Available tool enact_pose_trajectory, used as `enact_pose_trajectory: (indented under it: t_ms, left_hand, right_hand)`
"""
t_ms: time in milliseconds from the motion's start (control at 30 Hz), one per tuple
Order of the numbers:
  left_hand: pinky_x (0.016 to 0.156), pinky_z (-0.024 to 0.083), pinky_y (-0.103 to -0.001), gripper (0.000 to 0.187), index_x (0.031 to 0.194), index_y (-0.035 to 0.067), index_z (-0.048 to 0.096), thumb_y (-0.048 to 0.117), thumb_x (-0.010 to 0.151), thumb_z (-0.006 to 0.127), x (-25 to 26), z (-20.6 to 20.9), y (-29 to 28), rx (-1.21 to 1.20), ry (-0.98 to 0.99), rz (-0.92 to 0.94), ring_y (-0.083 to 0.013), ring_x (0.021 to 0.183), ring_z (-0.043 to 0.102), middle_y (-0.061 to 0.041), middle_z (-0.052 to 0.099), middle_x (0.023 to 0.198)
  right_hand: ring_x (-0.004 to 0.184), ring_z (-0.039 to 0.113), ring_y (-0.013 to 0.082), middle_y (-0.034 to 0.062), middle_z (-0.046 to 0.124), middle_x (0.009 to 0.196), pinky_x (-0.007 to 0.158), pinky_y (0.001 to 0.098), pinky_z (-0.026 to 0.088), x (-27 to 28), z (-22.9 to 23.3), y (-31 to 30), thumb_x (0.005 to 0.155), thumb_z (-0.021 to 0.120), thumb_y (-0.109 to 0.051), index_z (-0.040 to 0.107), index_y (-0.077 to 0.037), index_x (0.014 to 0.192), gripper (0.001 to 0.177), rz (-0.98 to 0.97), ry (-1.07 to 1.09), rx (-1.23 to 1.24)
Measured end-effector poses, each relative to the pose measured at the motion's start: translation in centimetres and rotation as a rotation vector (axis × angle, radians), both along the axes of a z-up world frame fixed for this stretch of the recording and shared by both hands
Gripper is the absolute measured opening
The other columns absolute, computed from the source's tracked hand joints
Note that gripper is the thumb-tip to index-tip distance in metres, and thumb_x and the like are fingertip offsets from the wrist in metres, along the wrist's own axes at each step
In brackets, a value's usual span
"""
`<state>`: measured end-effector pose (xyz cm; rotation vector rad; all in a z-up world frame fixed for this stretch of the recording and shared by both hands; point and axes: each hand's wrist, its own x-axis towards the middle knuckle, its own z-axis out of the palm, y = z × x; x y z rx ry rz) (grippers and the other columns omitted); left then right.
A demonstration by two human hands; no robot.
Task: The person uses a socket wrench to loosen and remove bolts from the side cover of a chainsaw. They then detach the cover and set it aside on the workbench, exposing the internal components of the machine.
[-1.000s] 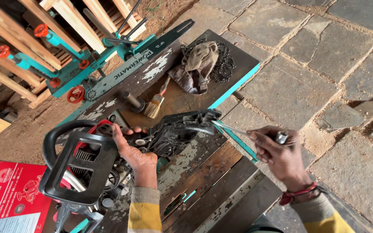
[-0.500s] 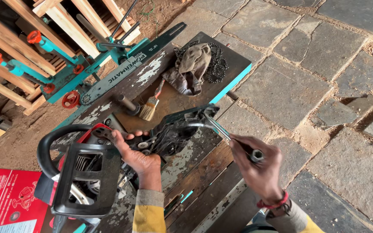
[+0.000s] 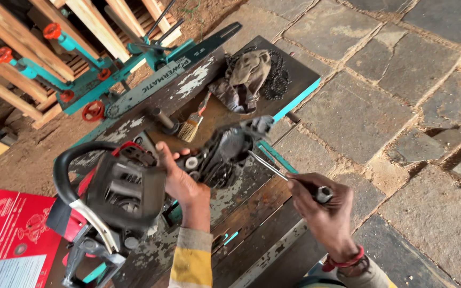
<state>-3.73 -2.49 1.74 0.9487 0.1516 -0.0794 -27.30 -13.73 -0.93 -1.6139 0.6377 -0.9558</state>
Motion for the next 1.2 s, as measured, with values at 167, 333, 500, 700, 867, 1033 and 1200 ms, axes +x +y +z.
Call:
enact_pose_trajectory:
  t_ms: [167, 333, 500, 700, 867, 1033, 1200]
  left_hand:
    - [0.067, 0.064, -0.041, 0.048, 0.088, 0.011, 0.051, 0.048, 0.079, 0.080, -0.6, 1.2, -0.5, 0.043, 0.209, -0.077, -0.0199, 0.069, 0.069, -0.003, 0.063, 0.076]
    - [0.063, 0.061, -0.038, 0.048, 0.089, 0.010, 0.052, 0.047, 0.081, 0.082, -1.3, 1.0, -1.2, 0.125, 0.121, -0.055, -0.0163, 0.065, 0.066, -0.003, 0.060, 0.075]
    - [0.068, 0.062, -0.037, 0.037, 0.096, 0.015, 0.061, 0.042, 0.083, 0.084, -0.8, 1.7, -0.7, 0.154, 0.068, -0.019, -0.0108, 0.070, 0.062, 0.002, 0.057, 0.080]
    - [0.070, 0.062, -0.044, 0.044, 0.088, 0.010, 0.053, 0.047, 0.085, 0.077, -1.4, 2.3, 0.2, 0.171, 0.312, -0.055, -0.0144, 0.071, 0.061, -0.002, 0.061, 0.077]
    - [0.086, 0.060, -0.038, 0.033, 0.098, 0.015, 0.065, 0.037, 0.082, 0.084, -1.0, 2.0, 1.2, 0.158, 0.317, -0.069, -0.0117, 0.077, 0.063, 0.003, 0.064, 0.082]
    - [0.087, 0.058, -0.049, 0.031, 0.094, 0.016, 0.060, 0.030, 0.078, 0.083, -1.4, 2.4, 0.9, 0.111, 0.398, -0.076, -0.0157, 0.078, 0.070, 0.002, 0.066, 0.081]
    - [0.089, 0.059, -0.043, 0.024, 0.097, 0.018, 0.069, 0.032, 0.081, 0.082, 0.1, 3.1, 1.7, 0.140, 0.263, 0.012, -0.0105, 0.075, 0.062, 0.005, 0.060, 0.076]
  right_hand:
    - [0.038, 0.058, 0.0067, 0.0083, 0.073, 0.065, 0.028, 0.0211, 0.039, 2.3, 0.2, -2.2, 0.097, 0.067, -0.012, 0.077, -0.001, 0.101, 0.016, 0.019, 0.091, -0.075]
    - [0.035, 0.056, 0.0064, 0.0087, 0.074, 0.063, 0.025, 0.0216, 0.035, 3.8, 0.4, -0.9, 0.097, 0.064, -0.009, 0.078, 0.000, 0.101, 0.017, 0.061, -0.014, -0.008]
    - [0.038, 0.062, 0.0056, 0.0092, 0.078, 0.073, 0.024, 0.0205, 0.041, 3.6, -0.4, 0.5, 0.095, 0.067, -0.007, 0.076, 0.001, 0.102, 0.014, 0.246, -0.029, -0.119]
    - [0.046, 0.064, 0.0108, 0.0144, 0.075, 0.070, 0.034, 0.0246, 0.046, 3.8, 0.4, -3.2, 0.099, 0.067, -0.011, 0.077, 0.003, 0.107, 0.018, 0.013, 0.104, 0.117]
    - [0.048, 0.066, 0.0086, 0.0128, 0.078, 0.074, 0.037, 0.0243, 0.050, 4.2, 0.6, -4.3, 0.096, 0.069, -0.014, 0.079, 0.003, 0.102, 0.020, 0.255, 0.090, 0.028]
    - [0.034, 0.058, 0.0120, 0.0130, 0.076, 0.066, 0.026, 0.0270, 0.041, 6.3, 0.6, -1.6, 0.097, 0.064, -0.011, 0.079, -0.002, 0.104, 0.019, 0.308, 0.210, -0.074]
    - [0.042, 0.068, 0.0087, 0.0104, 0.079, 0.068, 0.030, 0.0247, 0.045, 4.6, 2.3, -2.5, 0.092, 0.070, -0.007, 0.080, -0.003, 0.094, 0.011, 0.513, 0.204, -0.307]
